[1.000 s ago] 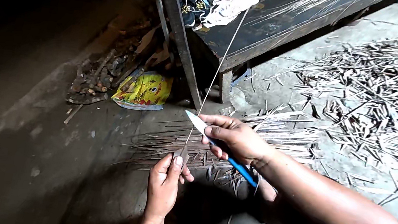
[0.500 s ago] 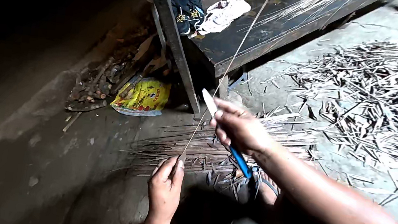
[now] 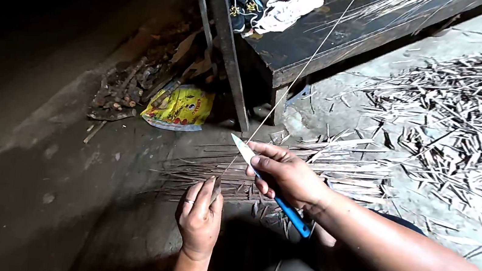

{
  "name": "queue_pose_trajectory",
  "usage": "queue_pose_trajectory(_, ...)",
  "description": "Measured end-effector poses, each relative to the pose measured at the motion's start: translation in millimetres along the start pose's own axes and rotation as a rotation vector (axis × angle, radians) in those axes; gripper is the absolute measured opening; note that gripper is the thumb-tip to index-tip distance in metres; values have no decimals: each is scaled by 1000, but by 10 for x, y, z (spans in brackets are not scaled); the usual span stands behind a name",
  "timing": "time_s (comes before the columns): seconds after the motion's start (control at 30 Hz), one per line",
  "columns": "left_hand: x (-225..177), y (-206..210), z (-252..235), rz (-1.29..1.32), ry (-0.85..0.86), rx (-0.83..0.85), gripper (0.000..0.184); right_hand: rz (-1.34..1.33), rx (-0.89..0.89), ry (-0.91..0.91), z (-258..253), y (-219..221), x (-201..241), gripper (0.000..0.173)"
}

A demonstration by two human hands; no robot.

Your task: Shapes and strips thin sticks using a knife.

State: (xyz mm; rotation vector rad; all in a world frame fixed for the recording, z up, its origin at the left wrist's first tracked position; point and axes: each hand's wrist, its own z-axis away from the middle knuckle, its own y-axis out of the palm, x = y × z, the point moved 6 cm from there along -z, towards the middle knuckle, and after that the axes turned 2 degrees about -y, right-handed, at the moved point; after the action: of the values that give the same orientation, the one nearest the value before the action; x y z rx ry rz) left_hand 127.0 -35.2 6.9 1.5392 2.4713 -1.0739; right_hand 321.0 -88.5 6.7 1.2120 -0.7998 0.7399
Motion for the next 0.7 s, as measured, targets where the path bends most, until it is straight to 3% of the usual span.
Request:
queue_pose_trajectory(0.23,-35,-27,-13,26,22,-43,16,-82,171,85,124,285,-275,42)
queue_pose_trajectory(0.43,-50,36,-9,145,18,2,19,46,158,-52,96,216,-167,40)
queue_pose_trajectory(0.5,-27,107,2,339,-65,121,28,86,174,-85,82,197,-169,40)
queue_pose_trajectory(0.7,-15,288,33,1274,-597,482,45,151,246,-159,19,131,-134,39)
